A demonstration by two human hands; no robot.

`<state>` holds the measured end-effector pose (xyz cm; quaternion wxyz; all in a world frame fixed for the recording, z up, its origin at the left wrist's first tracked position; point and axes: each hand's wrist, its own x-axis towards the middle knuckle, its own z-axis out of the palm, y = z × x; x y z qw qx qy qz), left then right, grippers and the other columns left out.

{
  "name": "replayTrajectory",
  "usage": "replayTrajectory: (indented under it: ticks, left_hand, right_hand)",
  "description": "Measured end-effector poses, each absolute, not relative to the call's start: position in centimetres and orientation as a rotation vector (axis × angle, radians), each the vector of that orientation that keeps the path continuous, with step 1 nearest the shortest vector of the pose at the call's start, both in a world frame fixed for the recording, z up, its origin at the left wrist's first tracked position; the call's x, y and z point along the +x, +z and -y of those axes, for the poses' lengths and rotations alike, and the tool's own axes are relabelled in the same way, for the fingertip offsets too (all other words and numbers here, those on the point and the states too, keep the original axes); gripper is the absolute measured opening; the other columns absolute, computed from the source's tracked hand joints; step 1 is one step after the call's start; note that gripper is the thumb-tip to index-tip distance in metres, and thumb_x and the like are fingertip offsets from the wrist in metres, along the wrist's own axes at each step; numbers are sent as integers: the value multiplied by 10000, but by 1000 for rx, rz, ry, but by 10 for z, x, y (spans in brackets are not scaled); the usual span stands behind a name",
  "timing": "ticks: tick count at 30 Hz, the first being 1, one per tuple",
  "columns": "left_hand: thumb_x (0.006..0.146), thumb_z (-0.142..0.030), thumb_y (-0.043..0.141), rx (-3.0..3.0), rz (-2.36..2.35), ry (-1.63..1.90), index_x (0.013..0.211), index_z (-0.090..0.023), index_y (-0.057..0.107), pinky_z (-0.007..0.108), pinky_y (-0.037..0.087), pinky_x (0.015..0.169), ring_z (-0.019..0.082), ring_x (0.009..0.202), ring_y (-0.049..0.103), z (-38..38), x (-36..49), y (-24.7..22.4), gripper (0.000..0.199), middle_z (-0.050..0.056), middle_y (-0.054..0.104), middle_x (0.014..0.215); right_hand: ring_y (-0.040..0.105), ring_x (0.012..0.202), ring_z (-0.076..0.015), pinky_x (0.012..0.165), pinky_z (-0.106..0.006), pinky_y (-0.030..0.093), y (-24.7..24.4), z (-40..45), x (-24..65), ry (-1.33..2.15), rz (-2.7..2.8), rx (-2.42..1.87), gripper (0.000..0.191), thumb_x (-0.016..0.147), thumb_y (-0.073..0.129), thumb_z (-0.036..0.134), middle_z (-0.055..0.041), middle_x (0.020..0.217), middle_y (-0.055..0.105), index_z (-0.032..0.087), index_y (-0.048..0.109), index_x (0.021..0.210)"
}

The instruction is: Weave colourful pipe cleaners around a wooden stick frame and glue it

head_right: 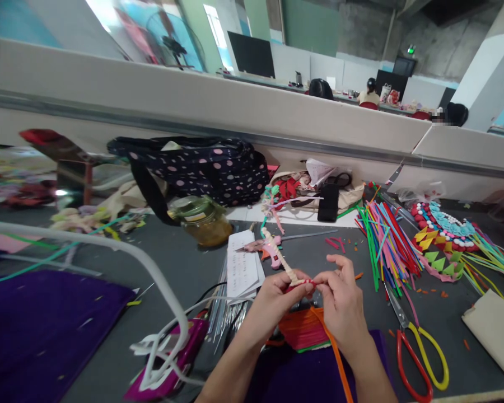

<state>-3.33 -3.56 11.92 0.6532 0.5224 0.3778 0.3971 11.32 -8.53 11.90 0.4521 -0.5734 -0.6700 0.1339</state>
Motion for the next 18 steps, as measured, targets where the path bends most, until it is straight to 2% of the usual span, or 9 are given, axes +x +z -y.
replayTrajectory:
  ticks: [2,4,7,9,11,14,18]
  left_hand:
    - [707,-279,689,1168,-849,908,721,-132,650,208,414,592,115,618,535,34,-33,119,153,7,620,640]
    - [709,-303,689,1145,-869,891,743,-133,648,189,388,516,97,558,511,33,-34,118,179,8,625,644]
    - [708,-361,689,1102,-896,840,774,-131,633,167,279,377,54,424,404,29,-36,112,245,1,614,625]
    - [696,-394,697,1067,-870,824,801,-130,629,164,285,358,60,420,415,26,-36,108,292,3,611,620]
    - [681,-416,709,1034,-829,824,824,-129,633,175,359,388,98,492,499,24,-36,104,329,12,615,626]
    - [678,-434,715,1018,-778,823,863,-132,650,216,462,489,149,638,581,20,-36,102,360,35,638,692]
    - [707,-463,691,1015,-790,820,943,-138,662,268,508,628,166,732,613,18,-40,99,403,67,675,844]
  right_hand:
    - [597,878,-164,723,-292,519,119,85,113,348,1638,-1404,187,882,452,170,-100,1215,454,222,625,935]
    - [592,898,-168,726,-292,532,118,84,113,375,1592,-1382,215,869,468,167,-107,1235,447,227,582,1041]
    - [598,821,-145,709,-288,544,117,82,116,418,1520,-1361,293,859,486,172,-111,1236,456,232,514,1144]
    - [599,767,-133,674,-277,543,115,79,120,458,1505,-1364,336,854,493,180,-108,1225,474,234,493,1185]
    - [599,733,-127,656,-271,537,111,75,125,520,1514,-1380,429,843,505,181,-102,1188,516,238,450,1265]
    - [605,707,-127,679,-275,530,103,68,130,652,1505,-1379,556,832,507,171,-59,1020,614,245,362,1364]
    - [620,720,-138,668,-268,523,94,59,135,796,1353,-1314,614,815,527,186,-17,857,642,236,315,1388]
